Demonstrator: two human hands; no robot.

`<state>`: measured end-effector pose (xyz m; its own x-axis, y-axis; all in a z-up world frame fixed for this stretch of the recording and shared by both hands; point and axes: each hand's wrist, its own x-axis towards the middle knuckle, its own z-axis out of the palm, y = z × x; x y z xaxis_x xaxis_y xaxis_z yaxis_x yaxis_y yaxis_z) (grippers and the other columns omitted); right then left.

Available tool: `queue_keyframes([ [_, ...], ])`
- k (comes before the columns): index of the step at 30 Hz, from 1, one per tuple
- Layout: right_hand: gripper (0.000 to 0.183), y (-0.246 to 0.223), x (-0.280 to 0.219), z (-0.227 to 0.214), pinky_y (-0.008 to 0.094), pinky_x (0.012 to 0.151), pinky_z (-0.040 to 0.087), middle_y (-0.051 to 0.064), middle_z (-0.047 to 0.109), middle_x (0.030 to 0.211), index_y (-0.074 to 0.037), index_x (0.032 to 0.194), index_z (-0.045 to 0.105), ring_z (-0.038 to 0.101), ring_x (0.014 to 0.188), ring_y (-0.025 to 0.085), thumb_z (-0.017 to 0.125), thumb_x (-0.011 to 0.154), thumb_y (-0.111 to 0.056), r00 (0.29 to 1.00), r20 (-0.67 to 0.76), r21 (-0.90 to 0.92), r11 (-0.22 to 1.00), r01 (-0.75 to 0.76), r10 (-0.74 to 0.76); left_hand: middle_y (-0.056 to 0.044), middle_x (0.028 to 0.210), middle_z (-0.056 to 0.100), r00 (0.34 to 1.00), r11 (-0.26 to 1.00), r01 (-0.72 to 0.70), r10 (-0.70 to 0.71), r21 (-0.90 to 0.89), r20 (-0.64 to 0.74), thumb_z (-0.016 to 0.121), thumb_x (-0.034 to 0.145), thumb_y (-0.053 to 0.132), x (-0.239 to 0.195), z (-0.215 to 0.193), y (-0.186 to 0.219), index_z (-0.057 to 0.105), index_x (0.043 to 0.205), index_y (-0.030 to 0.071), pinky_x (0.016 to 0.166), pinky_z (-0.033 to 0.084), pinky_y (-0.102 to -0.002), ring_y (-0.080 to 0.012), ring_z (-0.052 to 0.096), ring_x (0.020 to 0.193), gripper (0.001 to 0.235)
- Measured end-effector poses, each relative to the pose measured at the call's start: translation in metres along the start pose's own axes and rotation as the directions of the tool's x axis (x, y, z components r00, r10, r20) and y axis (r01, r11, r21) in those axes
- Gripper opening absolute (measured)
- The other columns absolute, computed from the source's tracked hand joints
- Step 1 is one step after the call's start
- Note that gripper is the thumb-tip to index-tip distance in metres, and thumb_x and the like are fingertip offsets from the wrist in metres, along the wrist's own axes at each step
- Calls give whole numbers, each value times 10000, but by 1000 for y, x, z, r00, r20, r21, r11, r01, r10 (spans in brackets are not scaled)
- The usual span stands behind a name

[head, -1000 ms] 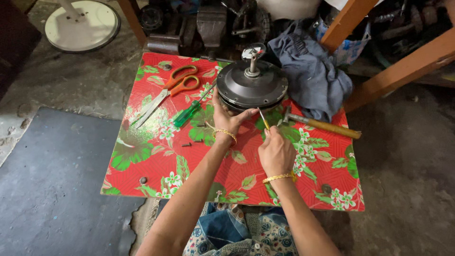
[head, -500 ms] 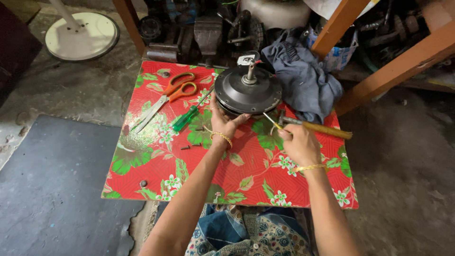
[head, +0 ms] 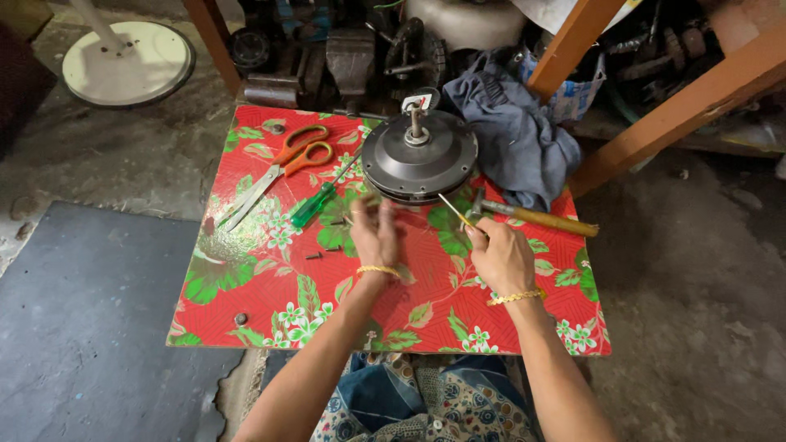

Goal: The person uses a screwdriver and a hammer to loosen and remove screws from the housing of an electrical motor. They then separate the motor casing to reveal the internal copper windings and rotor.

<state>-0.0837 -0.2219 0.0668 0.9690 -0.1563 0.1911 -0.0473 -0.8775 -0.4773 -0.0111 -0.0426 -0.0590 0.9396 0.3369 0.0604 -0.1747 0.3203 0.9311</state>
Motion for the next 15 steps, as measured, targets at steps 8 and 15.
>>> queue_keyframes([
  [8, 232, -25, 5, 9, 563, 643, 486, 212, 697, 768, -99, 916, 709, 663, 747, 464, 635, 976, -310, 997, -69, -31, 999, 18, -20, -76, 1116, 651, 979, 955, 202, -188, -219, 85, 518, 984, 153, 57, 12, 1, 348, 1440, 82, 523, 623, -405, -285, 726, 727, 492],
  [15, 249, -28, 15, 10, 583, 623, 482, 237, 682, 728, -78, 875, 671, 656, 711, 484, 623, 992, -293, 995, -76, -116, 991, 59, -68, -267, 934, 707, 870, 907, 398, -326, -135, 370, 637, 968, 133, 57, 7, 29, 425, 1446, 17, 552, 623, -436, -334, 702, 670, 536],
])
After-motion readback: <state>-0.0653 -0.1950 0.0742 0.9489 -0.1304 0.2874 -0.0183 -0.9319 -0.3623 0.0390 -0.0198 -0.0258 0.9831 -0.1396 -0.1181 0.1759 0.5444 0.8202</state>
